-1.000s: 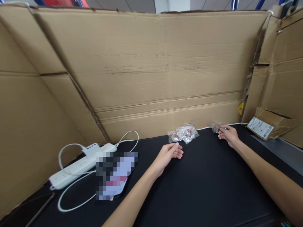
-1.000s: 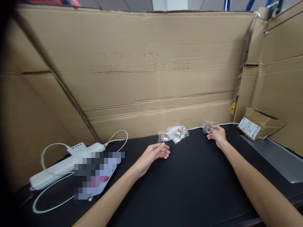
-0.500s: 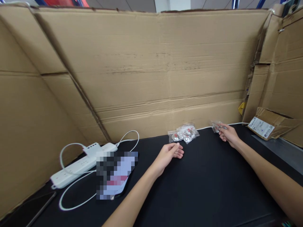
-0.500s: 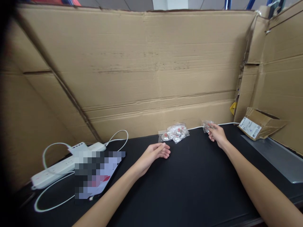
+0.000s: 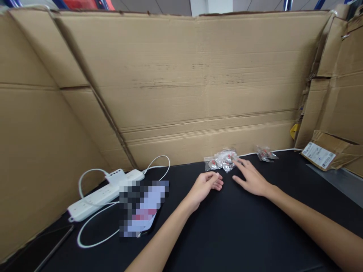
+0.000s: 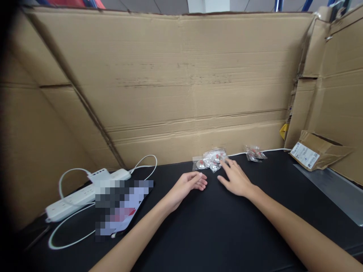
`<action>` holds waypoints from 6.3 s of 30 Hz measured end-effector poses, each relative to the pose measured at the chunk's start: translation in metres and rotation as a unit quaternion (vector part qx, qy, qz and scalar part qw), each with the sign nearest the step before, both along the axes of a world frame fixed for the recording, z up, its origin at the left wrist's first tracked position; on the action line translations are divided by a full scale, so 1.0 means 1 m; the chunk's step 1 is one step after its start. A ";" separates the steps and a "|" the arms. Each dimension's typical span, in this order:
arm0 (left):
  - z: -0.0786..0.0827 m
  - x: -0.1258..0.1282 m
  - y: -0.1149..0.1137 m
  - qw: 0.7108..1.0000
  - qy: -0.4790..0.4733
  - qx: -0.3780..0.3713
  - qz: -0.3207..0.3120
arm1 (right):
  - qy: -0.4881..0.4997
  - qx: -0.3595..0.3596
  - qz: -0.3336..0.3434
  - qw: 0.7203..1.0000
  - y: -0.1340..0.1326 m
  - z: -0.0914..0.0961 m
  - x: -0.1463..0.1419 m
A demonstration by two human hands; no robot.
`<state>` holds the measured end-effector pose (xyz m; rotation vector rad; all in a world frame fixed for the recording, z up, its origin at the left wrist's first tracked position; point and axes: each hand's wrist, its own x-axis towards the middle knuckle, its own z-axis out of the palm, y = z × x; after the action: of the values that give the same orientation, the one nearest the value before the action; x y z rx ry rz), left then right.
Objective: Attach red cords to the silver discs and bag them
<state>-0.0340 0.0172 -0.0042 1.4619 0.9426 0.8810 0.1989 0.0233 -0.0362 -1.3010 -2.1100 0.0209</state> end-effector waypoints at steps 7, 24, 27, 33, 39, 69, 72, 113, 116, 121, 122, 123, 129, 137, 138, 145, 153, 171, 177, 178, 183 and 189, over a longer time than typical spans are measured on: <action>-0.003 0.002 0.001 1.000 0.011 0.022 0.003 | -0.080 -0.030 0.019 0.996 -0.001 0.001 -0.017; -0.003 0.001 0.001 1.000 0.012 0.024 0.001 | -0.027 0.105 -0.057 0.992 0.034 0.010 -0.043; -0.002 0.002 0.000 1.000 0.011 0.013 0.017 | 0.066 0.134 -0.054 0.987 0.023 0.010 -0.047; 0.005 0.008 -0.010 0.998 -0.055 0.006 -0.022 | 0.137 0.117 0.036 0.983 -0.028 0.018 -0.067; 0.009 0.012 -0.021 0.988 -0.128 -0.012 -0.081 | 0.145 0.083 0.097 0.981 -0.055 0.027 -0.072; 0.006 0.006 -0.009 0.997 -0.021 0.067 0.039 | 0.256 0.056 -0.043 0.964 -0.022 0.029 -0.051; 0.004 0.004 -0.007 0.995 -0.049 0.057 0.064 | 0.335 0.003 -0.053 0.941 -0.018 0.026 -0.050; 0.006 0.007 -0.012 0.993 -0.022 0.114 0.022 | 0.519 -0.251 0.098 0.811 -0.024 0.030 -0.055; 0.008 0.006 -0.011 0.991 -0.037 0.121 0.049 | 0.505 -0.251 0.108 0.818 -0.025 0.030 -0.056; 0.009 0.002 -0.008 0.989 -0.042 0.114 0.084 | 0.507 -0.261 0.090 0.816 -0.024 0.029 -0.055; 0.009 0.002 -0.007 0.990 -0.046 0.099 0.087 | 0.515 -0.262 0.087 0.812 -0.023 0.029 -0.054; 0.008 0.001 -0.006 0.991 -0.052 0.083 0.090 | 0.524 -0.261 0.085 0.806 -0.022 0.029 -0.053; 0.006 -0.006 0.000 0.987 -0.022 0.034 0.156 | 0.610 -0.227 0.017 0.759 -0.013 0.028 -0.042; 0.011 -0.019 -0.001 0.872 0.369 0.222 0.231 | 0.636 -0.254 -0.033 0.728 -0.007 0.026 -0.031; 0.012 -0.019 -0.003 0.855 0.396 0.242 0.231 | 0.633 -0.254 -0.033 0.731 -0.007 0.026 -0.031; 0.014 -0.006 -0.017 0.818 0.396 0.408 0.083 | 0.621 -0.250 -0.033 0.742 -0.006 0.026 -0.033; 0.011 -0.017 -0.011 0.765 0.537 0.333 0.126 | 0.597 -0.235 -0.031 0.767 -0.004 0.022 -0.035; 0.022 0.007 -0.036 0.842 0.339 0.420 0.019 | 0.527 -0.274 0.086 0.800 -0.019 0.015 -0.063; 0.019 0.006 -0.037 0.855 0.352 0.382 0.007 | 0.520 -0.279 0.119 0.798 -0.020 0.015 -0.063; 0.020 0.005 -0.036 0.853 0.357 0.380 0.010 | 0.523 -0.281 0.121 0.795 -0.020 0.016 -0.063; 0.023 0.002 -0.035 0.850 0.368 0.375 0.032 | 0.564 -0.322 0.138 0.748 -0.023 0.022 -0.063; 0.021 0.002 -0.027 0.888 0.304 0.339 0.058 | 0.600 -0.321 0.125 0.722 -0.020 0.025 -0.059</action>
<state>-0.0321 -0.0095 0.0163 2.3974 1.2539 0.8971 0.1403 0.0034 -0.0112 -0.8440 -1.0517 1.4205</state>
